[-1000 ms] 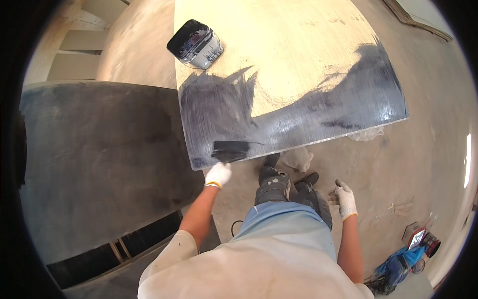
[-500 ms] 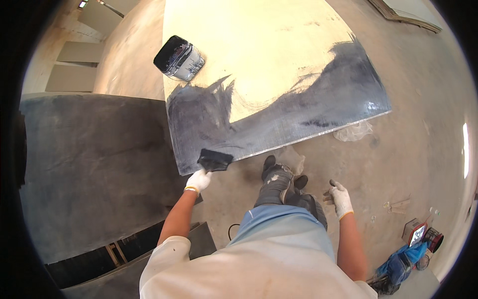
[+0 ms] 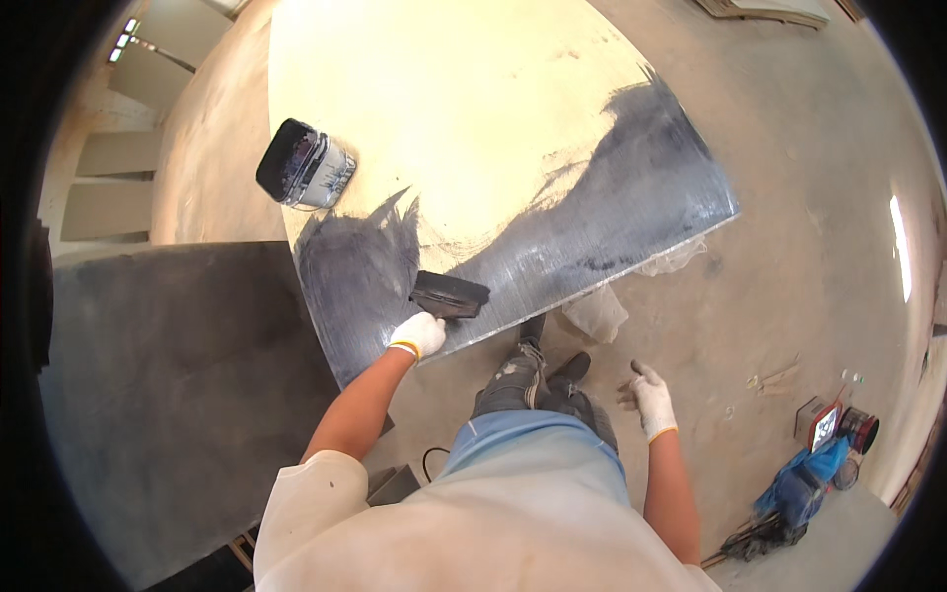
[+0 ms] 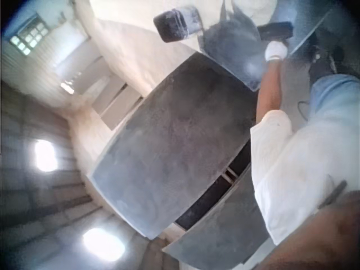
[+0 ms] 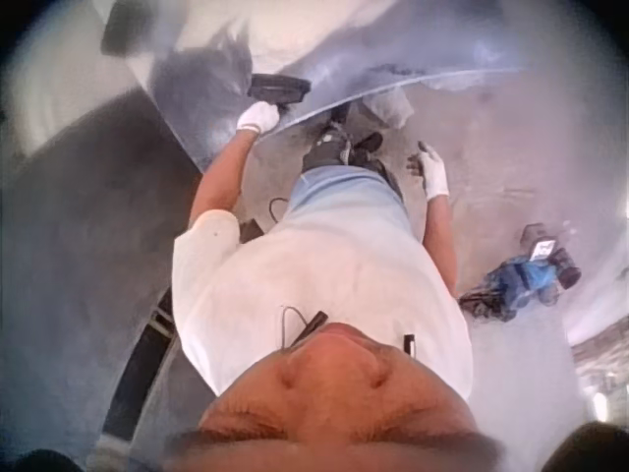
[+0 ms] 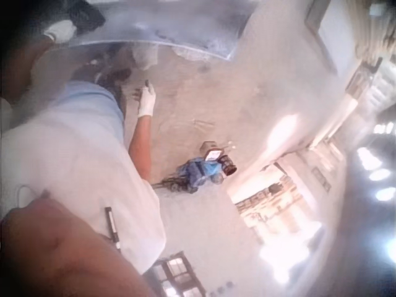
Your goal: The person applies black paint to a large wooden board using a foam brush. They repeatedly dip the brush into a paint container and spread the paint across the surface in broad strokes, gradually covering more of the board.
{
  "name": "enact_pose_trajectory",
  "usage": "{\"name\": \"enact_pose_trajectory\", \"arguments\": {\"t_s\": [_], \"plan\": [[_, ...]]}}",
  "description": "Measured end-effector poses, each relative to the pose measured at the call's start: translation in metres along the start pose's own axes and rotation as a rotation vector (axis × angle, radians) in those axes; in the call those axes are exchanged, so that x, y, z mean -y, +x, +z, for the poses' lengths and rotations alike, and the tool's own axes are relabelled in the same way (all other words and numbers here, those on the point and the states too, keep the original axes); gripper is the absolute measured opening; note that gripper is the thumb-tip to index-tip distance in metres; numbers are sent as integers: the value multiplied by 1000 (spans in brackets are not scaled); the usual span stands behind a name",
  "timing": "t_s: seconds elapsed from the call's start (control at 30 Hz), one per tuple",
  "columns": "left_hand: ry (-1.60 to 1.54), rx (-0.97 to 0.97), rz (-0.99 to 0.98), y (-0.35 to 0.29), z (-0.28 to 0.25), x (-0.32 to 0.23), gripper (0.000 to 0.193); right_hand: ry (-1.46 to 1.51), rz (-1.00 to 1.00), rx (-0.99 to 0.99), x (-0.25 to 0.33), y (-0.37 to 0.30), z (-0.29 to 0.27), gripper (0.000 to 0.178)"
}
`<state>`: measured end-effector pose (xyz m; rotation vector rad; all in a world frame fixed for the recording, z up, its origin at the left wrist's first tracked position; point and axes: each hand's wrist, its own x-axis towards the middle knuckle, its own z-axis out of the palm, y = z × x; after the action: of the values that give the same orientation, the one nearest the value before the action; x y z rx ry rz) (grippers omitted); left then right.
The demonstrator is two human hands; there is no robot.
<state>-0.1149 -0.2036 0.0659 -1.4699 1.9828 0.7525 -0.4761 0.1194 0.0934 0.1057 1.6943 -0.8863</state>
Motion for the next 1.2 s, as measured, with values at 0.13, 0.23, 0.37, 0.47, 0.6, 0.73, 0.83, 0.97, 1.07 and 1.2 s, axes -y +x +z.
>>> {"name": "enact_pose_trajectory", "arguments": {"t_s": [0.13,0.23,0.37,0.47,0.6,0.73,0.83,0.97,1.07,1.2], "plan": [[-138,21,-141,25,-57,5,49,54,-48,37,0,5,1,53],[61,80,-12,2,-23,-7,51,1,-11,20,11,5,4,54],[120,59,76,24,-61,14,50,64,-6,13,-2,12,10,53],[163,119,94,17,-37,-7,50,33,-10,55,-9,18,13,52],[103,91,-30,21,-54,19,51,30,36,71,-13,14,23,53],[132,154,81,25,-51,7,43,0,32,59,-16,10,16,55],[394,148,192,39,-60,41,30,3,20,59,-1,6,18,56],[636,226,288,35,-59,11,26,18,22,19,-2,3,9,56],[603,166,269,44,-29,60,23,45,12,32,3,-1,12,55],[719,262,272,56,-46,51,21,84,-2,15,-4,0,9,54]]}}
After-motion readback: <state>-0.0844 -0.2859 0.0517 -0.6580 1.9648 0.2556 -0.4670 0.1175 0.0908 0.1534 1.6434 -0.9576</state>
